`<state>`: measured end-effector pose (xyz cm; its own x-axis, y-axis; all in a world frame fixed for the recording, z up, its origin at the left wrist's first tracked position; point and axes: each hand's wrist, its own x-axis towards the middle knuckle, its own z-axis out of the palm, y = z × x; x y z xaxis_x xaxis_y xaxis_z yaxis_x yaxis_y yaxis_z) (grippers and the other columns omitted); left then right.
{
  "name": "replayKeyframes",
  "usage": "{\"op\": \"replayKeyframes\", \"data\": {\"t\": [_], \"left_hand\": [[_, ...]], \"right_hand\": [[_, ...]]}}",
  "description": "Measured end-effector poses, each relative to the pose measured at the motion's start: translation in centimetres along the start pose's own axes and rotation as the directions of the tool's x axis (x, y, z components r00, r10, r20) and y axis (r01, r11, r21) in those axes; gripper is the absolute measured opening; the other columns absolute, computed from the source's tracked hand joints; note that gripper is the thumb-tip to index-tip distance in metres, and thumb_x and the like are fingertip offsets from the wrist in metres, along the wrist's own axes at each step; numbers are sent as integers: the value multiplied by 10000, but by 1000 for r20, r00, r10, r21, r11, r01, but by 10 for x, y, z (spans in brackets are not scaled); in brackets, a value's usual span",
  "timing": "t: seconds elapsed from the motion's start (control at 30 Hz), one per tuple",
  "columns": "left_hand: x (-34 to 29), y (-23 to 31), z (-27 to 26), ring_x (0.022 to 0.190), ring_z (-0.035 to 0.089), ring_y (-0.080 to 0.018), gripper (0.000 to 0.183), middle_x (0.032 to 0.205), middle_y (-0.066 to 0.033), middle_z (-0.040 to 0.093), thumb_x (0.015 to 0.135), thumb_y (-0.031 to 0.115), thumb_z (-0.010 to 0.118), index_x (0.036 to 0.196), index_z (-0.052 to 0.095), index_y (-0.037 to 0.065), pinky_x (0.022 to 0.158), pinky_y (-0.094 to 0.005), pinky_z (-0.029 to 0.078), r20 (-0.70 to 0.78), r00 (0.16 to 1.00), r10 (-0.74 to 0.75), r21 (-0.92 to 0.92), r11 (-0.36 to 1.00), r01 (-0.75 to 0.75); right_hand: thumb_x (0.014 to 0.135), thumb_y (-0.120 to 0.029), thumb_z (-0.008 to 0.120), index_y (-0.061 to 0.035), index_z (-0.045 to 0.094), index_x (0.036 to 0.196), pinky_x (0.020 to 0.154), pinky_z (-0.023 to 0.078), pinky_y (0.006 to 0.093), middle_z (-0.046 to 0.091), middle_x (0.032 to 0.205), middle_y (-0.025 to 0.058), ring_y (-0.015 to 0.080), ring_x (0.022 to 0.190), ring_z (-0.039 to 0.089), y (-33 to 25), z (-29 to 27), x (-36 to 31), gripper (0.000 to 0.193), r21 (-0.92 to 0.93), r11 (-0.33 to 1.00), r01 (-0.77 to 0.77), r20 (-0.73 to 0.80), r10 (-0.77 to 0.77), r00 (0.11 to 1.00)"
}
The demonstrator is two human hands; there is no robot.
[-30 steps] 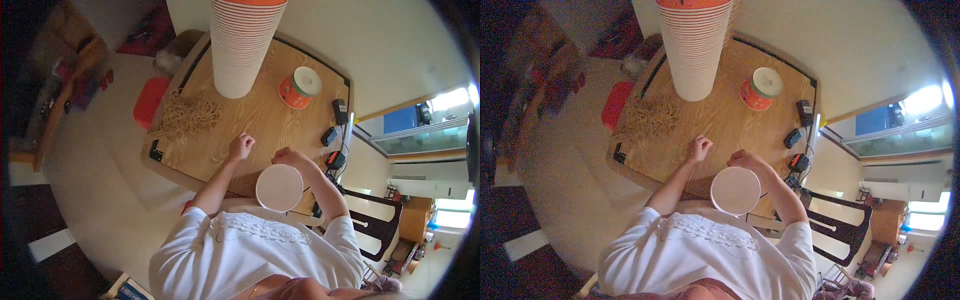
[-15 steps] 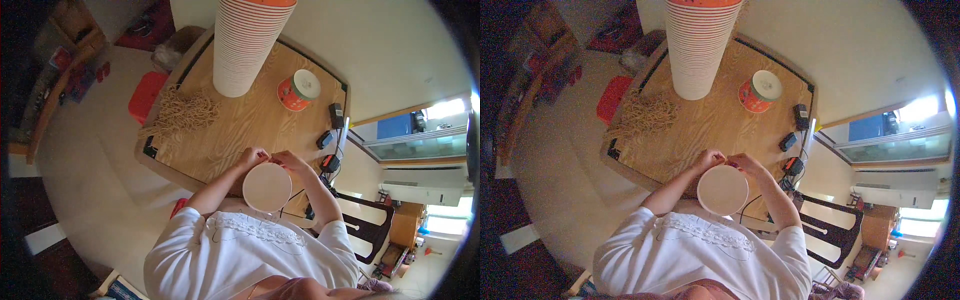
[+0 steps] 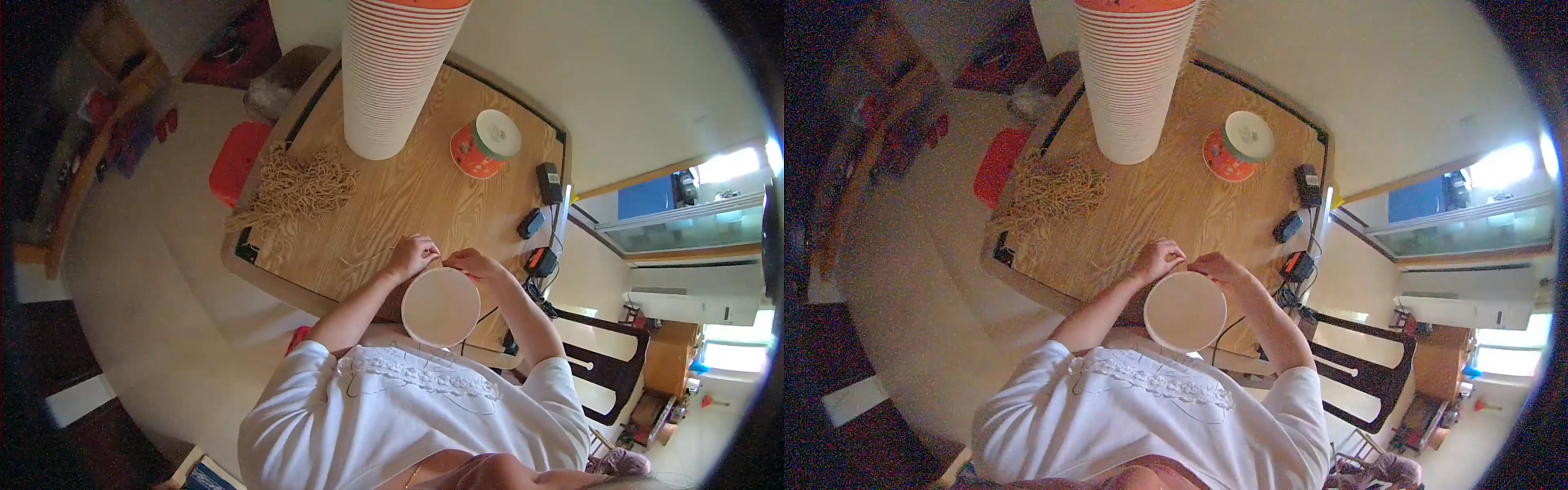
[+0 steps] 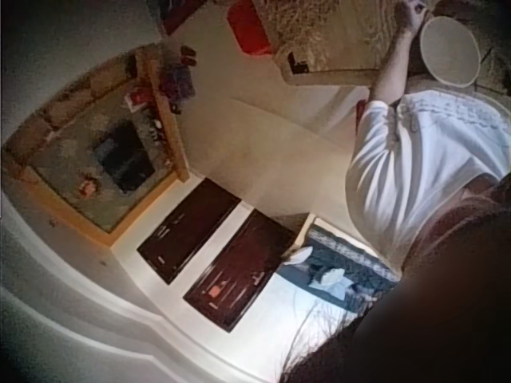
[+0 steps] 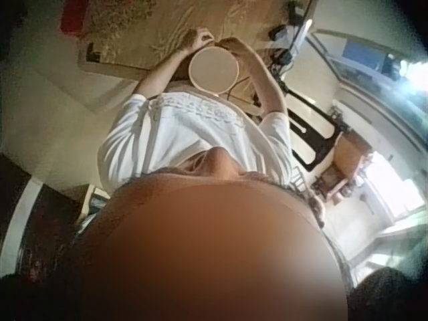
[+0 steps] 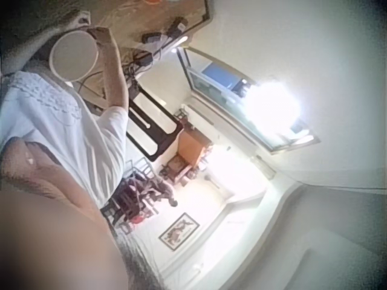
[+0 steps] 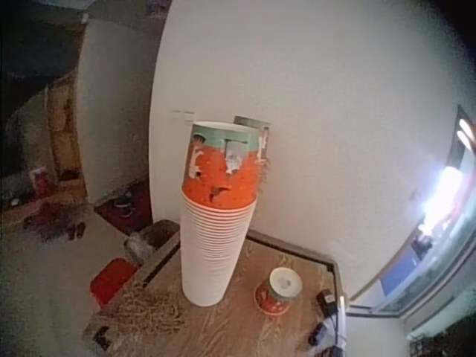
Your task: The person is stacking and organizing various paper cups on a table.
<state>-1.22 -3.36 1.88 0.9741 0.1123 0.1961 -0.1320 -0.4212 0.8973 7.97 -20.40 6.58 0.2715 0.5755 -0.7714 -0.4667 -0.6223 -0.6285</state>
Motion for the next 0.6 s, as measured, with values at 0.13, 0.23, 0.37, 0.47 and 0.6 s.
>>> {"op": "replayKeyframes", "data": {"t": [0.13, 0.23, 0.37, 0.47, 0.6], "left_hand": [[1, 6, -3, 721, 565, -228, 88, 727, -56, 600, 679, 154, 662, 700, 622, 78, 677, -344, 448, 3, 997, 78, 120, 990, -77], [2, 7, -12, 723, 565, -232, 93, 733, -55, 601, 668, 158, 663, 692, 619, 80, 679, -352, 447, -26, 998, 56, 188, 981, -50], [9, 17, -21, 735, 569, -242, 92, 747, -57, 604, 669, 151, 659, 691, 608, 78, 670, -354, 449, 30, 999, -16, 191, 981, 10], [13, 25, -23, 749, 575, -236, 89, 761, -61, 611, 682, 138, 656, 704, 600, 72, 666, -346, 453, 60, 994, -95, 222, 972, 80], [14, 18, -6, 769, 584, -229, 69, 778, -70, 617, 703, 112, 646, 745, 609, 73, 680, -345, 455, 31, 999, -26, -19, 999, 27]], "right_hand": [[807, -176, 585, -35, 629, 772, 484, 376, 195, 572, 655, -9, 55, 568, 491, 4, -5, -4, 152, -242, 937, 252, 48, -248, 968], [806, -179, 588, -35, 625, 751, 509, 380, 198, 569, 650, -14, 53, 588, 495, -5, -3, -11, 159, -409, 827, 385, 124, -368, 922], [803, -218, 589, -71, 620, 896, 537, 430, 235, 575, 714, -11, 76, 642, 536, 9, -10, -4, 177, -215, 972, 90, -2, -93, 996], [808, -185, 595, -43, 606, 768, 501, 401, 203, 571, 692, -7, 62, 575, 503, 8, 0, -7, 148, 152, 982, 113, -50, -106, 993], [815, -177, 585, -49, 591, 774, 472, 410, 210, 564, 695, -2, 70, 559, 508, -1, 18, -16, 134, 328, 937, 121, -176, -65, 982]]}}
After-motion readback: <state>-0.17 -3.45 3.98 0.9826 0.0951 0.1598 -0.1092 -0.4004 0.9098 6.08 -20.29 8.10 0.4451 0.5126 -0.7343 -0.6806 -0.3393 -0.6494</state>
